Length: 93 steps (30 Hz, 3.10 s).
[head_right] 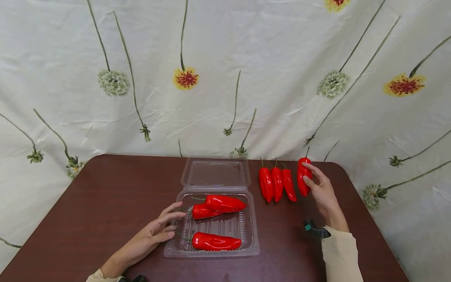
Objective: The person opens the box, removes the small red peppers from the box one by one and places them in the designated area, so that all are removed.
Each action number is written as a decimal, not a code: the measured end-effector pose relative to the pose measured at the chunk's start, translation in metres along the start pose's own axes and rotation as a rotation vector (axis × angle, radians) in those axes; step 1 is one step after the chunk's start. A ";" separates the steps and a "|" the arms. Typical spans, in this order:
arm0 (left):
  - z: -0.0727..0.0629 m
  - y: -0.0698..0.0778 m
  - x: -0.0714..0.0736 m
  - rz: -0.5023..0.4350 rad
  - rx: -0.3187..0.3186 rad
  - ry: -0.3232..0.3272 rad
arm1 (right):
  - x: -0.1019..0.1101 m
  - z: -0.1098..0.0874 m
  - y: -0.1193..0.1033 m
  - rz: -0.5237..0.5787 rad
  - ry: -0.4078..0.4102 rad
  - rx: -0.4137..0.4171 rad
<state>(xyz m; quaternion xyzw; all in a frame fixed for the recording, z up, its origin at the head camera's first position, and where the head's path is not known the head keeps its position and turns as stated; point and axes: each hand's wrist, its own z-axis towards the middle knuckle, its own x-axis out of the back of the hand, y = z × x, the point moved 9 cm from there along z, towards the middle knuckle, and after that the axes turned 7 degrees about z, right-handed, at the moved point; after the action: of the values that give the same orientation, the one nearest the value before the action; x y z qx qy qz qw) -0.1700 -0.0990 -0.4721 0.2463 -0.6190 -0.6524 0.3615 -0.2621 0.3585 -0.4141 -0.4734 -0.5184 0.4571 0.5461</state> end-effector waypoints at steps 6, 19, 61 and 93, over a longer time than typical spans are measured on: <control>-0.001 0.001 -0.001 -0.001 -0.005 0.001 | 0.003 0.002 0.006 -0.037 0.003 -0.034; -0.001 0.001 0.001 -0.008 -0.008 -0.003 | 0.004 0.006 0.020 -0.015 0.001 -0.088; -0.001 -0.002 0.000 0.000 -0.008 -0.011 | 0.000 0.009 0.047 -0.126 0.002 -0.183; 0.000 -0.002 0.001 -0.003 0.005 0.000 | -0.003 0.013 0.055 -0.118 -0.022 -0.206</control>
<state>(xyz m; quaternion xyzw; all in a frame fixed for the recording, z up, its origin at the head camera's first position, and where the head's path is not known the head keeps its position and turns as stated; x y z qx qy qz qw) -0.1708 -0.0995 -0.4741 0.2481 -0.6201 -0.6514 0.3601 -0.2755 0.3630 -0.4686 -0.4906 -0.5955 0.3738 0.5146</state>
